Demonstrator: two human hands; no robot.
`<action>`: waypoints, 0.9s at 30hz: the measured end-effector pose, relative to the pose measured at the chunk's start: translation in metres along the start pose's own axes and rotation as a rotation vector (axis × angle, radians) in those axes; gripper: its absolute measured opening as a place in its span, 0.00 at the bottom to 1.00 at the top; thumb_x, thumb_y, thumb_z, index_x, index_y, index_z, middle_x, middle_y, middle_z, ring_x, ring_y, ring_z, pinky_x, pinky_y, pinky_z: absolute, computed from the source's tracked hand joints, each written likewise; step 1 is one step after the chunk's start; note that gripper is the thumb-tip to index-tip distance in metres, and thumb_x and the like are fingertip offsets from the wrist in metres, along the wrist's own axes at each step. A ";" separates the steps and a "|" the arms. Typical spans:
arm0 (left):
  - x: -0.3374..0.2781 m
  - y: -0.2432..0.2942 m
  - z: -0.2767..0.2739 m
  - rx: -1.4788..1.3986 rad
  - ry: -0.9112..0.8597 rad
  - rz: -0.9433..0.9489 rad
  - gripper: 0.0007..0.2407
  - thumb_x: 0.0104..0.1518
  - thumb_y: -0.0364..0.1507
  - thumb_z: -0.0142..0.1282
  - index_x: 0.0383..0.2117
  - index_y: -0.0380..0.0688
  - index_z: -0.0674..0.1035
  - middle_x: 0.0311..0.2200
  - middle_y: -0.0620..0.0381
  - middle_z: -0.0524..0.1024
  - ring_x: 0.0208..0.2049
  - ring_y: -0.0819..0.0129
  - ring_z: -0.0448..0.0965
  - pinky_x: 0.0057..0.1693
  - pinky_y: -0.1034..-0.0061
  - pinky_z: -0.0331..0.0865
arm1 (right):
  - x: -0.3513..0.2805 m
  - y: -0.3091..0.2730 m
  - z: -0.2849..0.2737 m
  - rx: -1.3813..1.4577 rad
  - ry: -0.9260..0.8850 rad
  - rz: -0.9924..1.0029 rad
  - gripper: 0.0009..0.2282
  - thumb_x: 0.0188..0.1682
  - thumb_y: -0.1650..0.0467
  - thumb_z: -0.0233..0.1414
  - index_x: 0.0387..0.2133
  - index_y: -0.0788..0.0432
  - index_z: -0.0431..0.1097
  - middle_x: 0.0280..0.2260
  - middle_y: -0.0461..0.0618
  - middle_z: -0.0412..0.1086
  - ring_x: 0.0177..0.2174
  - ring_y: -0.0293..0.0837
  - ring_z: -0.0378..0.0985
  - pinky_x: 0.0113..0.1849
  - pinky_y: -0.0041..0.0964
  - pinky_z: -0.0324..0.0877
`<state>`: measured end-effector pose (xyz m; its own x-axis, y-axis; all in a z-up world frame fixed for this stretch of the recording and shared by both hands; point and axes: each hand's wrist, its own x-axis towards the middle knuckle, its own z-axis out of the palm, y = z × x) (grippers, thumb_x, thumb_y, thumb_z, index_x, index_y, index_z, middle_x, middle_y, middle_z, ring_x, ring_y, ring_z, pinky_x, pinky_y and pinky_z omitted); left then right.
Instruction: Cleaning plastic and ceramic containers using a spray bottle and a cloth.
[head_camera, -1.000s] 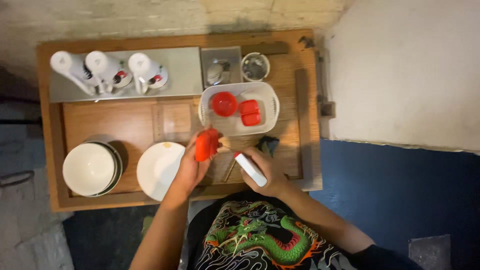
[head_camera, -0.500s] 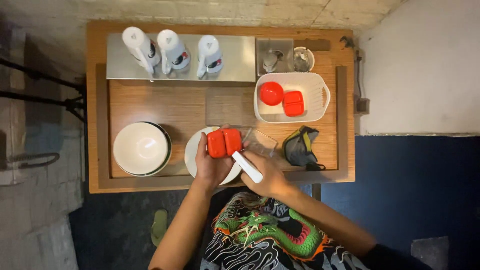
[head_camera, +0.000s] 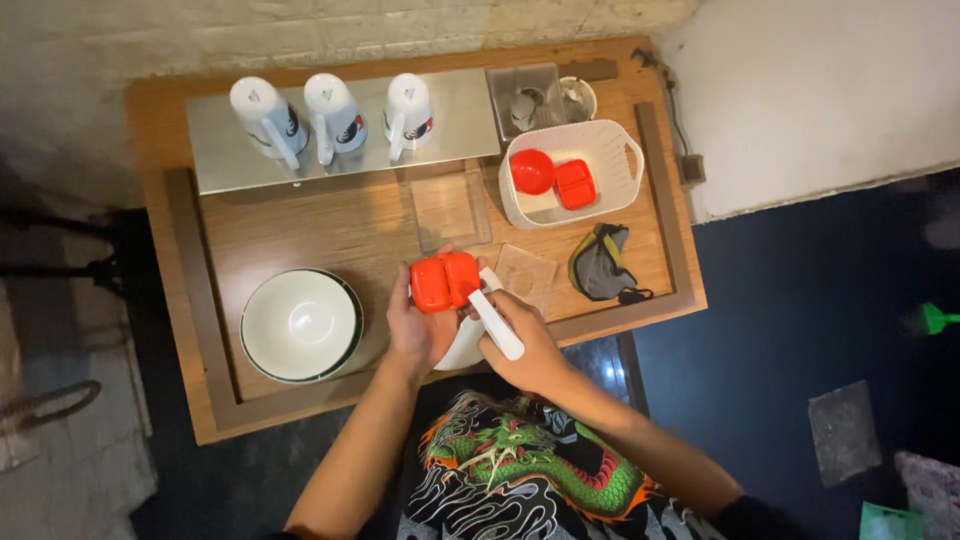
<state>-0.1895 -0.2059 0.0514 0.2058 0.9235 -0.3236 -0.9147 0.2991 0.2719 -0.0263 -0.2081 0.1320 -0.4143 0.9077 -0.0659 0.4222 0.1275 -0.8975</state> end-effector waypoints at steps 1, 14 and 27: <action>0.001 0.002 -0.001 0.001 -0.007 -0.005 0.30 0.66 0.53 0.29 0.64 0.44 0.65 0.59 0.38 0.71 0.54 0.51 0.72 0.52 0.60 0.64 | 0.000 -0.003 0.001 -0.004 0.008 0.000 0.15 0.38 0.77 0.53 0.42 0.63 0.70 0.35 0.56 0.75 0.36 0.52 0.81 0.39 0.41 0.73; -0.004 0.010 -0.011 0.027 -0.031 -0.104 0.30 0.65 0.53 0.33 0.64 0.43 0.66 0.59 0.35 0.71 0.51 0.49 0.77 0.58 0.58 0.68 | -0.013 -0.001 0.016 -0.037 -0.036 0.046 0.14 0.36 0.77 0.50 0.38 0.62 0.69 0.33 0.56 0.74 0.36 0.55 0.79 0.40 0.42 0.73; 0.003 -0.002 -0.009 -0.020 -0.063 -0.112 0.35 0.63 0.57 0.30 0.66 0.41 0.64 0.57 0.34 0.71 0.52 0.47 0.76 0.59 0.55 0.68 | -0.008 -0.020 0.019 -0.040 -0.074 -0.029 0.22 0.37 0.78 0.50 0.49 0.62 0.67 0.36 0.61 0.71 0.39 0.62 0.78 0.41 0.45 0.73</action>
<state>-0.1899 -0.2057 0.0414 0.3277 0.8982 -0.2930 -0.8915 0.3966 0.2189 -0.0469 -0.2261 0.1418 -0.4846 0.8717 -0.0730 0.4400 0.1708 -0.8816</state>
